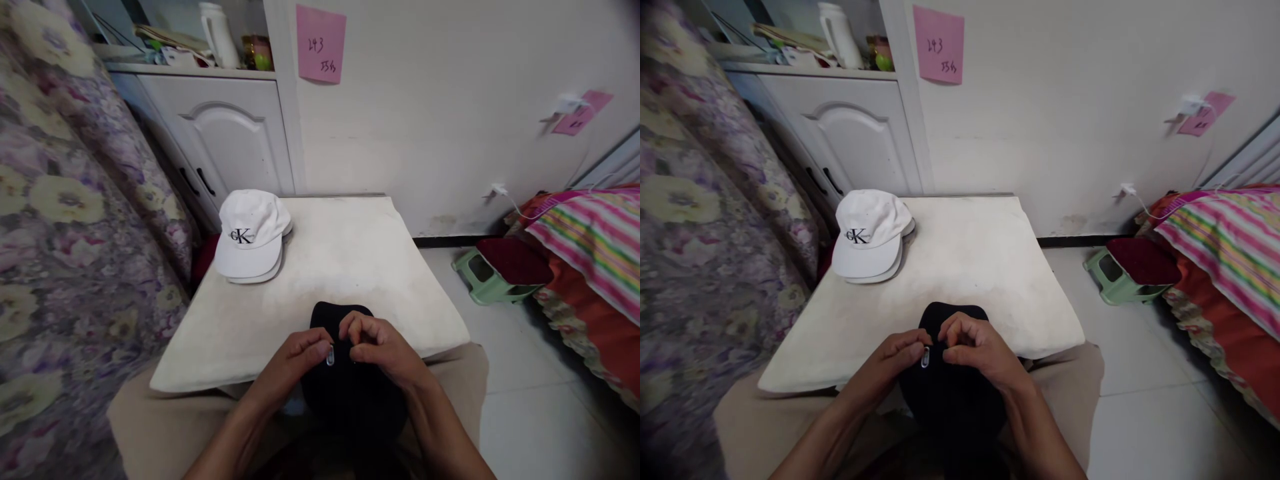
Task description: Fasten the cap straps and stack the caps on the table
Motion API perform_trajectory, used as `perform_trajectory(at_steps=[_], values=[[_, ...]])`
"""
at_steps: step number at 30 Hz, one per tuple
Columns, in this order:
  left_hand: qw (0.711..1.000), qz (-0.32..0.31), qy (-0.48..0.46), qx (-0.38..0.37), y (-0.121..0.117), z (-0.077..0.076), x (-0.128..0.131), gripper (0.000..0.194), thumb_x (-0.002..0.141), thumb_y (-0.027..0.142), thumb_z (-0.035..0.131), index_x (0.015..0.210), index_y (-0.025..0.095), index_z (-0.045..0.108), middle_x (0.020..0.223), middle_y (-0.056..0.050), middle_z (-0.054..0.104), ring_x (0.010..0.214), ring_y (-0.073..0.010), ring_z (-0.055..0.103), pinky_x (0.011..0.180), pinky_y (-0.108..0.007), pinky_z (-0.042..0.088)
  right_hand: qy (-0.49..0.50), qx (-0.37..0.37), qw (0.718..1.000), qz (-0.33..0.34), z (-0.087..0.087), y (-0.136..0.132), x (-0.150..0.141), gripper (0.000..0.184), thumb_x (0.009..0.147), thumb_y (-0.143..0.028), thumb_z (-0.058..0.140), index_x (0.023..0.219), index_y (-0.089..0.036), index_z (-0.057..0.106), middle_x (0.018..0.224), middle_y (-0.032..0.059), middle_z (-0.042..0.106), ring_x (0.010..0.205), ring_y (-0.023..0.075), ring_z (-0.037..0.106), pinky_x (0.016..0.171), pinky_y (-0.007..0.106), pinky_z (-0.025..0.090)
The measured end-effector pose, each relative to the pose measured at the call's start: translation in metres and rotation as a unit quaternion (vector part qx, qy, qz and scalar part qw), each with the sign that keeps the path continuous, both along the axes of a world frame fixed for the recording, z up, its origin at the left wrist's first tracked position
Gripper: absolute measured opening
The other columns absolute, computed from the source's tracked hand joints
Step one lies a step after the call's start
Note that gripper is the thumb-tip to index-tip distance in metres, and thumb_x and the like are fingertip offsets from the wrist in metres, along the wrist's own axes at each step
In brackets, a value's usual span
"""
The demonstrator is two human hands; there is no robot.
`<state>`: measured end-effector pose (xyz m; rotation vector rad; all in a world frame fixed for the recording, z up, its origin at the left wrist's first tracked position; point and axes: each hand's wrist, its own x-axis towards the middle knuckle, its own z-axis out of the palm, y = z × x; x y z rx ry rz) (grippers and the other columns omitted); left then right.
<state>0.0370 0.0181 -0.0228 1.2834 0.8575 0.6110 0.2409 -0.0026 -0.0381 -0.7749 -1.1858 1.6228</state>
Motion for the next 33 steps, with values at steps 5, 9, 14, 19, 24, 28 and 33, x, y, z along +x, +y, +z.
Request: perform_trajectory(at_steps=[5, 9, 14, 19, 24, 28, 33], values=[[0.996, -0.053, 0.057, 0.036, -0.003, 0.004, 0.002, 0.022, 0.082, 0.039, 0.065, 0.079, 0.018, 0.067, 0.065, 0.003, 0.048, 0.061, -0.0131, 0.039, 0.058, -0.025, 0.028, 0.046, -0.016, 0.999, -0.02, 0.001, -0.002, -0.007, 0.022, 0.07, -0.02, 0.077, 0.069, -0.019, 0.055, 0.093, 0.0011, 0.058, 0.082, 0.0157, 0.05, 0.071, 0.024, 0.039], [0.996, -0.026, 0.04, 0.069, -0.005, 0.013, 0.006, 0.022, 0.082, 0.032, 0.064, 0.068, 0.018, 0.057, 0.069, 0.002, 0.045, 0.065, -0.0134, 0.039, 0.058, -0.025, 0.028, 0.114, -0.047, 0.992, -0.041, -0.002, -0.003, -0.01, 0.019, 0.076, -0.024, 0.075, 0.074, -0.019, 0.057, 0.089, 0.0002, 0.055, 0.074, 0.0134, 0.048, 0.066, 0.023, 0.039], [1.0, 0.001, 0.023, -0.01, -0.005, 0.01, 0.003, 0.021, 0.078, 0.034, 0.066, 0.071, 0.016, 0.058, 0.063, 0.004, 0.043, 0.058, -0.0108, 0.034, 0.054, -0.023, 0.023, 0.038, -0.014, 0.996, -0.078, -0.005, -0.004, 0.001, 0.011, 0.083, -0.028, 0.072, 0.087, -0.019, 0.065, 0.093, 0.0018, 0.06, 0.083, 0.0144, 0.053, 0.075, 0.025, 0.041], [0.999, 0.027, -0.005, -0.028, -0.002, 0.0, -0.001, 0.019, 0.075, 0.032, 0.069, 0.072, 0.014, 0.063, 0.06, 0.004, 0.047, 0.057, -0.01, 0.037, 0.053, -0.022, 0.023, -0.064, -0.012, 0.998, -0.011, -0.004, -0.009, 0.013, 0.018, 0.087, -0.033, 0.07, 0.098, -0.019, 0.066, 0.082, 0.0009, 0.064, 0.074, 0.0137, 0.058, 0.067, 0.025, 0.041], [0.999, 0.012, 0.01, -0.028, 0.0, 0.006, 0.002, 0.019, 0.075, 0.035, 0.071, 0.077, 0.015, 0.071, 0.066, 0.001, 0.059, 0.061, -0.0117, 0.046, 0.057, -0.023, 0.03, -0.041, -0.025, 0.999, -0.008, -0.004, -0.011, 0.01, 0.018, 0.085, -0.031, 0.072, 0.095, -0.018, 0.064, 0.077, -0.0012, 0.063, 0.066, 0.011, 0.058, 0.064, 0.024, 0.041], [0.999, -0.016, 0.03, -0.017, 0.0, 0.01, 0.004, 0.015, 0.074, 0.03, 0.072, 0.078, 0.016, 0.073, 0.07, 0.0, 0.064, 0.065, -0.0126, 0.05, 0.061, -0.023, 0.033, -0.044, -0.015, 0.999, -0.004, -0.001, -0.011, 0.007, 0.016, 0.083, -0.028, 0.072, 0.093, -0.018, 0.064, 0.075, -0.0017, 0.062, 0.065, 0.0109, 0.056, 0.062, 0.023, 0.041], [0.996, -0.023, 0.081, 0.035, -0.004, 0.015, 0.004, 0.017, 0.082, 0.032, 0.066, 0.079, 0.016, 0.07, 0.071, 0.002, 0.056, 0.065, -0.0114, 0.046, 0.059, -0.023, 0.031, -0.087, 0.011, 0.995, -0.044, 0.002, -0.014, 0.007, 0.011, 0.084, -0.023, 0.07, 0.093, -0.02, 0.064, 0.074, -0.0025, 0.059, 0.067, 0.0108, 0.053, 0.06, 0.022, 0.039]])
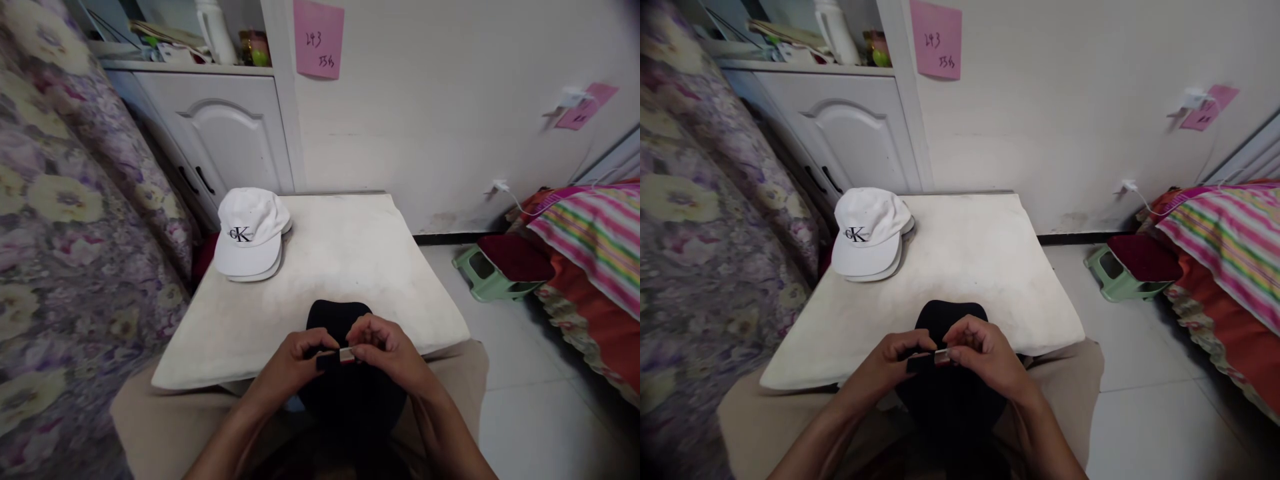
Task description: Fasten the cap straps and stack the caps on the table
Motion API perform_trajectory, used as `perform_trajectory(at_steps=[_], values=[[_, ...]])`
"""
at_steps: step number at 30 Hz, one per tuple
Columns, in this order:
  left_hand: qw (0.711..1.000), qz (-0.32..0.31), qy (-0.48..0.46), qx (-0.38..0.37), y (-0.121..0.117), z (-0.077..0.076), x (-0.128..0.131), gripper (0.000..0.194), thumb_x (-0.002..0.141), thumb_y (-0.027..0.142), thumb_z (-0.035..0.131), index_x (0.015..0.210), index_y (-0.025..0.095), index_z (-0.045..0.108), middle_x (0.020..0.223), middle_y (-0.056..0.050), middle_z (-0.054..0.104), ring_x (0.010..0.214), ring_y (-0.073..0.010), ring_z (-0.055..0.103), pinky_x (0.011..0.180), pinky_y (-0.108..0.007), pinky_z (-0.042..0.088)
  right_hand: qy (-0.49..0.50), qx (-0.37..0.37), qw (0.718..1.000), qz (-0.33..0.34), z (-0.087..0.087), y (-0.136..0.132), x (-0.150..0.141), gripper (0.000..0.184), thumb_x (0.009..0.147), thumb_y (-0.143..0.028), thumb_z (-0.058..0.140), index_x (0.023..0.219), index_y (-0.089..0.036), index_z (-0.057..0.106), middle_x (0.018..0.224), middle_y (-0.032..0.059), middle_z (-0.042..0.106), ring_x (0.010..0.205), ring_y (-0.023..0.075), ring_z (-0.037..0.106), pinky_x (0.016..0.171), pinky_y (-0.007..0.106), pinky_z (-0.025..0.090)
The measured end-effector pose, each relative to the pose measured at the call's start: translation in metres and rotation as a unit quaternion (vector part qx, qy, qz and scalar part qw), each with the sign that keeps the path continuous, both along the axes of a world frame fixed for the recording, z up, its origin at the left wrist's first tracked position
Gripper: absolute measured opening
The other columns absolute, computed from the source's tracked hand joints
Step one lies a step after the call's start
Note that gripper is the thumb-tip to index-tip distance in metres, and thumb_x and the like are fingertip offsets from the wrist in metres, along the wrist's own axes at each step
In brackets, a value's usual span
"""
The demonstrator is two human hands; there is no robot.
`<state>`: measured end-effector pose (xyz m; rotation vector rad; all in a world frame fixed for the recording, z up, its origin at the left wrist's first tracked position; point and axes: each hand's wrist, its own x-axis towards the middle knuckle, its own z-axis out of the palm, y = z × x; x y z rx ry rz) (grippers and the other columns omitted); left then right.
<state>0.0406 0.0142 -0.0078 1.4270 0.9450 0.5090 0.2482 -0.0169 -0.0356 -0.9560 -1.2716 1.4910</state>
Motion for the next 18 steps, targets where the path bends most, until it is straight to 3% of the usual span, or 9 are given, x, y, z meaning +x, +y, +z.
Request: perform_trajectory(at_steps=[6, 13, 18], values=[[0.997, -0.065, 0.03, 0.002, -0.0051, 0.0024, -0.0007, 0.028, 0.093, 0.041, 0.055, 0.084, 0.016, 0.064, 0.071, 0.003, 0.051, 0.062, -0.0111, 0.042, 0.056, -0.023, 0.029, -0.03, 0.011, 0.999, -0.009, -0.0007, 0.0002, -0.0013, 0.006, 0.085, -0.021, 0.067, 0.09, -0.02, 0.064, 0.077, -0.0021, 0.058, 0.069, 0.0108, 0.05, 0.062, 0.023, 0.038], [0.999, -0.025, 0.015, -0.022, -0.0039, -0.0056, 0.0038, 0.033, 0.087, 0.047, 0.059, 0.079, 0.015, 0.06, 0.066, 0.004, 0.045, 0.059, -0.0106, 0.036, 0.053, -0.024, 0.025, -0.028, 0.002, 1.0, -0.013, -0.0022, 0.0012, -0.0008, 0.009, 0.084, -0.024, 0.069, 0.09, -0.019, 0.064, 0.074, -0.0024, 0.057, 0.066, 0.0108, 0.049, 0.06, 0.023, 0.038], [1.0, 0.009, 0.021, -0.003, -0.0029, -0.0023, 0.0061, 0.031, 0.083, 0.044, 0.063, 0.075, 0.014, 0.061, 0.065, 0.003, 0.047, 0.06, -0.0109, 0.037, 0.054, -0.023, 0.025, -0.009, -0.021, 0.999, 0.03, -0.0044, 0.0014, 0.0007, 0.013, 0.086, -0.026, 0.068, 0.096, -0.019, 0.063, 0.075, -0.0018, 0.061, 0.066, 0.0108, 0.053, 0.062, 0.024, 0.04]])
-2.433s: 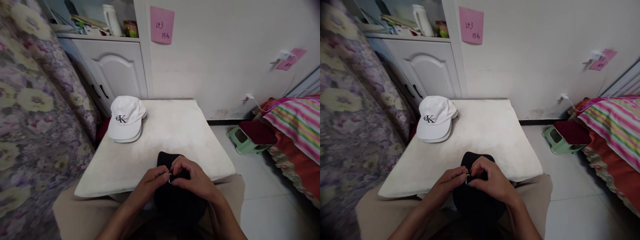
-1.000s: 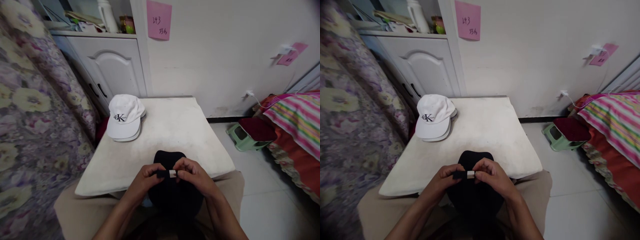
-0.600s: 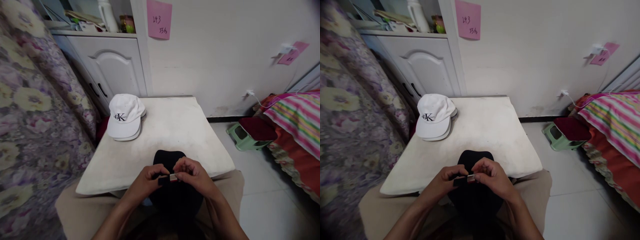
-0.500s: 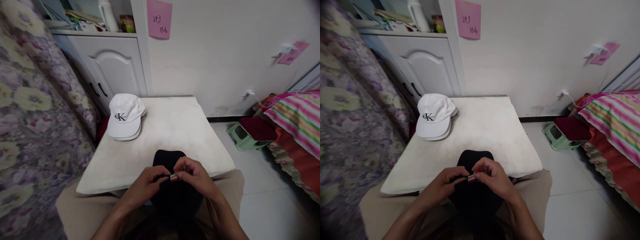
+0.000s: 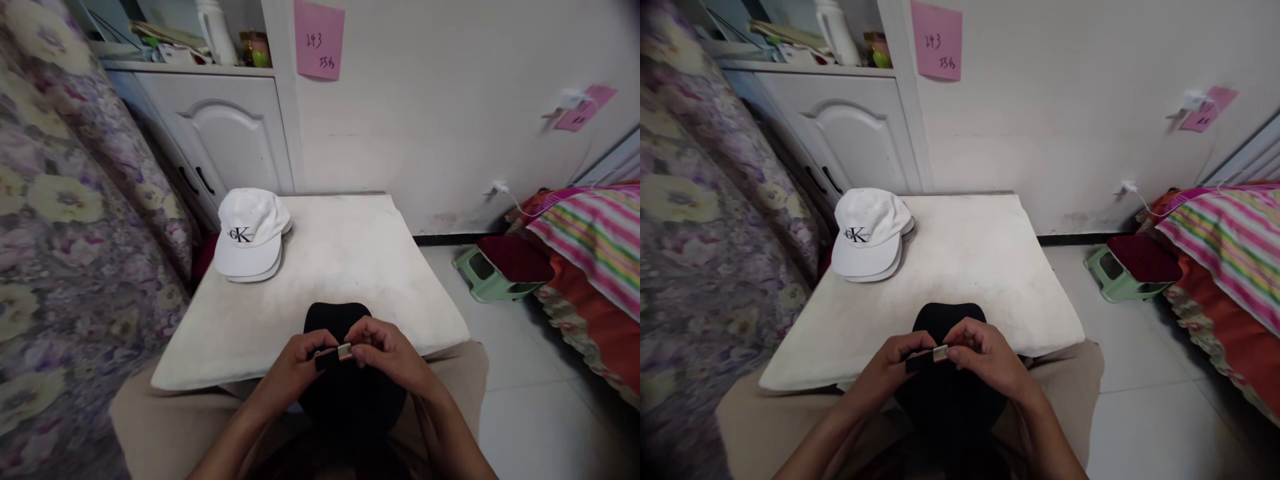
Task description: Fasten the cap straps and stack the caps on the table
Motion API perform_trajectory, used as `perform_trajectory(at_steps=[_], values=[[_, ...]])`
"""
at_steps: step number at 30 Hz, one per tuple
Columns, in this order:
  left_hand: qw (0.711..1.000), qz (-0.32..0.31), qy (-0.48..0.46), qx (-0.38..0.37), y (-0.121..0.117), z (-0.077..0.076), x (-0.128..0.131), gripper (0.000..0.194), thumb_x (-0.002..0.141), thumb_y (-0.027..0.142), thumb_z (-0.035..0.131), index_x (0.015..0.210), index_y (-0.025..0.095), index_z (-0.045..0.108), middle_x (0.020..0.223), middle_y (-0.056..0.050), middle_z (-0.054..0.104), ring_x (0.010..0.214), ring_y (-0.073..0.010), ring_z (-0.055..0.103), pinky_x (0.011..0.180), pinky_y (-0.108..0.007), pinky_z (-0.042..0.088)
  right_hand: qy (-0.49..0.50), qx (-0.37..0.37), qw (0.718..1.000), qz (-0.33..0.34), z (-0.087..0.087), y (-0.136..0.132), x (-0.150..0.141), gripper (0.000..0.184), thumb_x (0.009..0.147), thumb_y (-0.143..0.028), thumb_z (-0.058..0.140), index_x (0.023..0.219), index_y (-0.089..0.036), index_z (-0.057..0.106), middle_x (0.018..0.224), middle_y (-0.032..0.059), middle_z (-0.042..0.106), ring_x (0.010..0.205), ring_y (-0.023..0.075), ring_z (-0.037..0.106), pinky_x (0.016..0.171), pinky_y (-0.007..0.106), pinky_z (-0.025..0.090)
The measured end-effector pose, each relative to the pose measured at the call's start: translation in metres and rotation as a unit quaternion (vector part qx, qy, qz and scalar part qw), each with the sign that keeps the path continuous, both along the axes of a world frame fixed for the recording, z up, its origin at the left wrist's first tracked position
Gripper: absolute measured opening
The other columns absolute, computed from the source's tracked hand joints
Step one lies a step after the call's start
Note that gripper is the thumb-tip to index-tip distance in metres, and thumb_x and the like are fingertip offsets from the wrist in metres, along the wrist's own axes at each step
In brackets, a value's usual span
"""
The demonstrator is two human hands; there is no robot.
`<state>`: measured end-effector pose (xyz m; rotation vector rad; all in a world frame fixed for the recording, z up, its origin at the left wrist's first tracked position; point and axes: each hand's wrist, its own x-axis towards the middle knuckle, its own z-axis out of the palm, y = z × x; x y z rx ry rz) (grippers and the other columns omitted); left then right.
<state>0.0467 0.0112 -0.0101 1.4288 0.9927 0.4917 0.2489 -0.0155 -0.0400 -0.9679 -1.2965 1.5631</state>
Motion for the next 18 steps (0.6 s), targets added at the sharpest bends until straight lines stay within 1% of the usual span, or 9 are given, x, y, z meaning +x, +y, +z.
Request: perform_trajectory(at_steps=[3, 6, 7, 9, 11, 12, 14, 16, 18], values=[[1.0, 0.009, -0.008, -0.001, 0.0, -0.002, 0.002, 0.029, 0.081, 0.041, 0.066, 0.071, 0.015, 0.059, 0.064, 0.004, 0.047, 0.06, -0.0106, 0.037, 0.054, -0.023, 0.025, -0.009, -0.002, 1.0, -0.01, 0.0, -0.001, -0.002, 0.015, 0.085, -0.027, 0.069, 0.096, -0.019, 0.063, 0.075, -0.0023, 0.06, 0.066, 0.0108, 0.053, 0.061, 0.024, 0.04], [0.999, 0.024, -0.021, -0.005, -0.001, -0.007, 0.003, 0.026, 0.078, 0.035, 0.068, 0.067, 0.015, 0.056, 0.062, 0.005, 0.043, 0.058, -0.0097, 0.034, 0.053, -0.022, 0.024, -0.039, 0.014, 0.999, -0.017, 0.003, -0.001, -0.003, 0.015, 0.084, -0.027, 0.071, 0.096, -0.02, 0.064, 0.075, -0.0026, 0.059, 0.068, 0.0116, 0.054, 0.062, 0.024, 0.042], [0.999, 0.033, -0.023, -0.005, -0.001, -0.009, 0.003, 0.025, 0.078, 0.034, 0.068, 0.067, 0.015, 0.056, 0.061, 0.005, 0.043, 0.058, -0.0096, 0.034, 0.053, -0.022, 0.024, -0.048, 0.031, 0.998, -0.02, 0.005, -0.001, -0.004, 0.016, 0.083, -0.026, 0.072, 0.096, -0.021, 0.064, 0.08, -0.0016, 0.06, 0.071, 0.0128, 0.056, 0.065, 0.026, 0.044], [0.998, 0.056, -0.024, -0.007, -0.001, -0.01, 0.004, 0.023, 0.077, 0.032, 0.068, 0.066, 0.016, 0.056, 0.061, 0.005, 0.043, 0.058, -0.01, 0.034, 0.053, -0.021, 0.025, -0.07, 0.088, 0.993, -0.036, 0.008, -0.001, -0.005, 0.023, 0.078, -0.024, 0.077, 0.098, -0.022, 0.066, 0.093, 0.0012, 0.061, 0.085, 0.0166, 0.06, 0.076, 0.03, 0.047], [0.997, 0.079, -0.018, -0.007, -0.001, -0.01, 0.005, 0.022, 0.076, 0.032, 0.068, 0.066, 0.016, 0.058, 0.061, 0.004, 0.046, 0.059, -0.011, 0.037, 0.053, -0.022, 0.027, -0.101, 0.158, 0.981, -0.057, 0.011, -0.001, -0.007, 0.035, 0.07, -0.022, 0.083, 0.101, -0.025, 0.067, 0.106, 0.0035, 0.06, 0.1, 0.021, 0.059, 0.088, 0.035, 0.047], [0.996, 0.088, -0.015, -0.003, -0.001, -0.01, 0.005, 0.022, 0.076, 0.033, 0.068, 0.066, 0.016, 0.059, 0.062, 0.003, 0.047, 0.06, -0.0116, 0.038, 0.053, -0.022, 0.028, -0.117, 0.188, 0.973, -0.065, 0.011, -0.001, -0.009, 0.039, 0.068, -0.022, 0.086, 0.102, -0.026, 0.067, 0.11, 0.0042, 0.059, 0.104, 0.0225, 0.058, 0.091, 0.037, 0.046], [0.995, 0.097, -0.014, 0.012, 0.0, -0.009, 0.006, 0.022, 0.075, 0.034, 0.069, 0.065, 0.016, 0.06, 0.063, 0.003, 0.049, 0.062, -0.0125, 0.04, 0.056, -0.022, 0.03, -0.144, 0.23, 0.959, -0.078, 0.011, -0.002, -0.013, 0.043, 0.068, -0.021, 0.086, 0.105, -0.027, 0.066, 0.113, 0.0054, 0.059, 0.107, 0.0238, 0.057, 0.093, 0.039, 0.046], [0.995, 0.095, -0.017, 0.027, 0.0, -0.009, 0.006, 0.023, 0.075, 0.033, 0.069, 0.064, 0.016, 0.06, 0.062, 0.003, 0.049, 0.063, -0.0127, 0.042, 0.057, -0.023, 0.031, -0.161, 0.256, 0.949, -0.091, 0.009, -0.002, -0.017, 0.038, 0.072, -0.018, 0.082, 0.105, -0.027, 0.065, 0.111, 0.0057, 0.06, 0.104, 0.0232, 0.058, 0.09, 0.038, 0.047], [0.995, 0.091, -0.02, 0.037, 0.001, -0.009, 0.006, 0.022, 0.075, 0.032, 0.069, 0.063, 0.015, 0.06, 0.061, 0.003, 0.049, 0.063, -0.0125, 0.042, 0.059, -0.023, 0.031, -0.167, 0.263, 0.944, -0.104, 0.007, -0.003, -0.02, 0.03, 0.077, -0.015, 0.076, 0.103, -0.026, 0.064, 0.105, 0.0049, 0.062, 0.098, 0.0214, 0.06, 0.085, 0.036, 0.049]])
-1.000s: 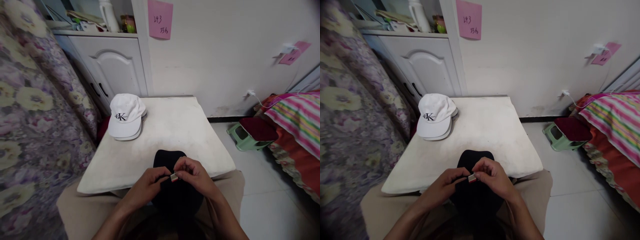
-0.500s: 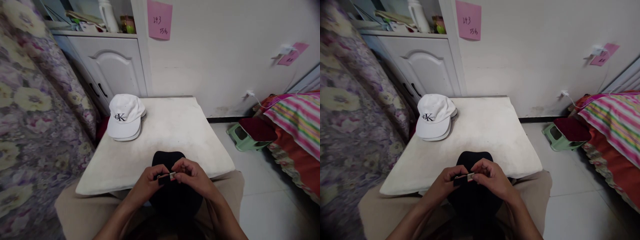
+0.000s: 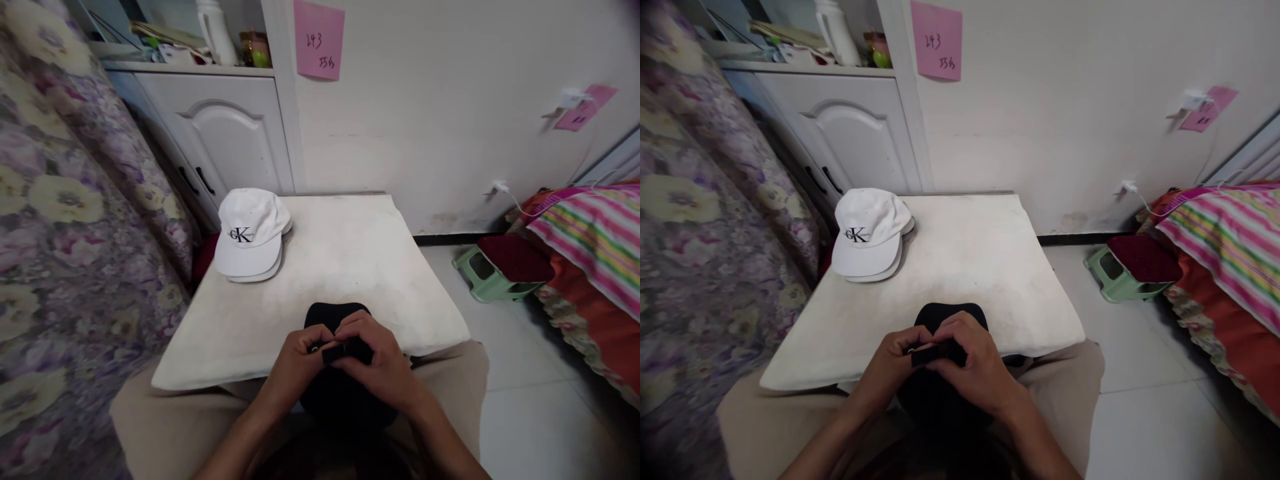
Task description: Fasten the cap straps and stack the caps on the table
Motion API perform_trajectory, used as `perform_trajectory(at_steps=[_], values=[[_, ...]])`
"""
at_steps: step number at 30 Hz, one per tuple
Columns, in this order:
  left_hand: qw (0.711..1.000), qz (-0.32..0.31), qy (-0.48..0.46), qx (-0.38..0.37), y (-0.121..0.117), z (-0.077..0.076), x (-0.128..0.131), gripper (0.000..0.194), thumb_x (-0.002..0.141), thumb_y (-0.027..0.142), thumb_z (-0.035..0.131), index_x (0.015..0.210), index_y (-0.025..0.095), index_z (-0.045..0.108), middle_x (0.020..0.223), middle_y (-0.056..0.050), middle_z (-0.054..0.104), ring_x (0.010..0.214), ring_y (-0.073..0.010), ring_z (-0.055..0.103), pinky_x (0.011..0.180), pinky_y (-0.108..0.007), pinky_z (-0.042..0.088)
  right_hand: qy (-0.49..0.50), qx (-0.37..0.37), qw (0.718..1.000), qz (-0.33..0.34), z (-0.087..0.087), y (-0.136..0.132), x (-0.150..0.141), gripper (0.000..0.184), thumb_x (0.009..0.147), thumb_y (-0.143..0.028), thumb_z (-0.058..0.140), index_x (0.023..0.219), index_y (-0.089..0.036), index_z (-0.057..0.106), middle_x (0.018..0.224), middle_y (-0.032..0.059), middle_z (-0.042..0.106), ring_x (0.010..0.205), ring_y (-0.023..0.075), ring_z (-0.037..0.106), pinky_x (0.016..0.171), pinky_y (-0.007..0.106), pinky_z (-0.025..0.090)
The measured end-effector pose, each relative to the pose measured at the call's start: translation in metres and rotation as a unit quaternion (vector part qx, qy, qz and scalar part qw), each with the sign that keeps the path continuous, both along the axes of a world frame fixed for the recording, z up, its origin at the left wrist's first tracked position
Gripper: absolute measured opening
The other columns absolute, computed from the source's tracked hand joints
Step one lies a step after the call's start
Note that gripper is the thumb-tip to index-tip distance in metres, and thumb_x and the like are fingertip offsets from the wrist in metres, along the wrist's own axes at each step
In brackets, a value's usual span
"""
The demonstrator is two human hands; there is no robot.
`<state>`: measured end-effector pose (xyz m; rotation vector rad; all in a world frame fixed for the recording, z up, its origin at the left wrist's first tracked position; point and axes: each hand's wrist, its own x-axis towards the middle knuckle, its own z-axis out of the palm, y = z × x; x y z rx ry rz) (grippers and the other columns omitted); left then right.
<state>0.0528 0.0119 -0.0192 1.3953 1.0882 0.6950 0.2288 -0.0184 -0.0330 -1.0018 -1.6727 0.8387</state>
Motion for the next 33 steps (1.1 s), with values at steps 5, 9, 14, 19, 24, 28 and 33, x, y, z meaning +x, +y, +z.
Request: perform_trajectory(at_steps=[5, 9, 14, 19, 24, 28, 33], values=[[0.999, 0.01, -0.014, -0.028, 0.0, 0.002, -0.002, 0.026, 0.079, 0.038, 0.067, 0.066, 0.015, 0.062, 0.061, 0.003, 0.05, 0.06, -0.0121, 0.042, 0.055, -0.022, 0.031, 0.016, -0.017, 0.999, -0.023, 0.001, 0.0, 0.0, 0.02, 0.083, -0.014, 0.068, 0.099, -0.024, 0.062, 0.098, 0.0036, 0.063, 0.091, 0.0198, 0.06, 0.082, 0.034, 0.048], [0.997, 0.017, -0.038, -0.058, 0.0, 0.002, -0.002, 0.031, 0.079, 0.043, 0.067, 0.067, 0.015, 0.062, 0.06, 0.003, 0.048, 0.058, -0.0117, 0.04, 0.052, -0.021, 0.029, 0.033, -0.026, 0.998, -0.049, 0.003, -0.001, 0.0, 0.015, 0.085, -0.016, 0.063, 0.098, -0.023, 0.063, 0.096, 0.0037, 0.06, 0.09, 0.0195, 0.058, 0.08, 0.033, 0.046], [0.996, 0.004, -0.042, -0.077, 0.0, -0.002, -0.004, 0.033, 0.08, 0.047, 0.066, 0.069, 0.016, 0.061, 0.058, 0.004, 0.045, 0.055, -0.011, 0.038, 0.051, -0.021, 0.026, 0.06, -0.086, 0.993, -0.061, 0.002, -0.002, 0.0, 0.006, 0.087, -0.021, 0.061, 0.092, -0.022, 0.065, 0.081, 0.001, 0.058, 0.073, 0.0164, 0.054, 0.067, 0.029, 0.044], [0.998, -0.032, -0.022, -0.045, 0.002, 0.006, -0.009, 0.034, 0.085, 0.047, 0.06, 0.07, 0.016, 0.06, 0.062, 0.003, 0.046, 0.059, -0.0123, 0.039, 0.054, -0.022, 0.028, 0.076, -0.117, 0.988, -0.063, -0.002, -0.003, 0.001, 0.009, 0.089, -0.025, 0.059, 0.095, -0.022, 0.065, 0.079, 0.0012, 0.061, 0.071, 0.0164, 0.055, 0.064, 0.028, 0.044], [0.992, -0.082, 0.083, 0.054, -0.001, 0.022, -0.013, 0.035, 0.093, 0.044, 0.05, 0.074, 0.017, 0.061, 0.066, 0.002, 0.051, 0.064, -0.0146, 0.045, 0.058, -0.024, 0.031, 0.066, -0.106, 0.99, -0.068, -0.001, -0.005, -0.003, 0.008, 0.089, -0.023, 0.058, 0.094, -0.022, 0.064, 0.079, 0.0011, 0.061, 0.072, 0.0166, 0.056, 0.065, 0.029, 0.044], [0.982, -0.112, 0.122, 0.091, -0.005, 0.023, -0.011, 0.031, 0.095, 0.041, 0.05, 0.077, 0.017, 0.061, 0.068, 0.002, 0.054, 0.065, -0.0142, 0.047, 0.059, -0.025, 0.033, 0.051, -0.067, 0.995, -0.05, 0.002, -0.007, -0.007, 0.007, 0.089, -0.02, 0.057, 0.091, -0.022, 0.064, 0.08, 0.0011, 0.059, 0.074, 0.0171, 0.055, 0.068, 0.03, 0.043], [0.993, -0.096, 0.063, 0.037, -0.005, 0.015, -0.012, 0.031, 0.093, 0.043, 0.052, 0.077, 0.017, 0.06, 0.067, 0.003, 0.049, 0.064, -0.0131, 0.042, 0.057, -0.023, 0.031, 0.061, -0.064, 0.996, -0.022, 0.003, -0.006, -0.003, 0.007, 0.087, -0.021, 0.061, 0.094, -0.023, 0.063, 0.083, 0.0014, 0.058, 0.078, 0.0176, 0.056, 0.071, 0.03, 0.046]])
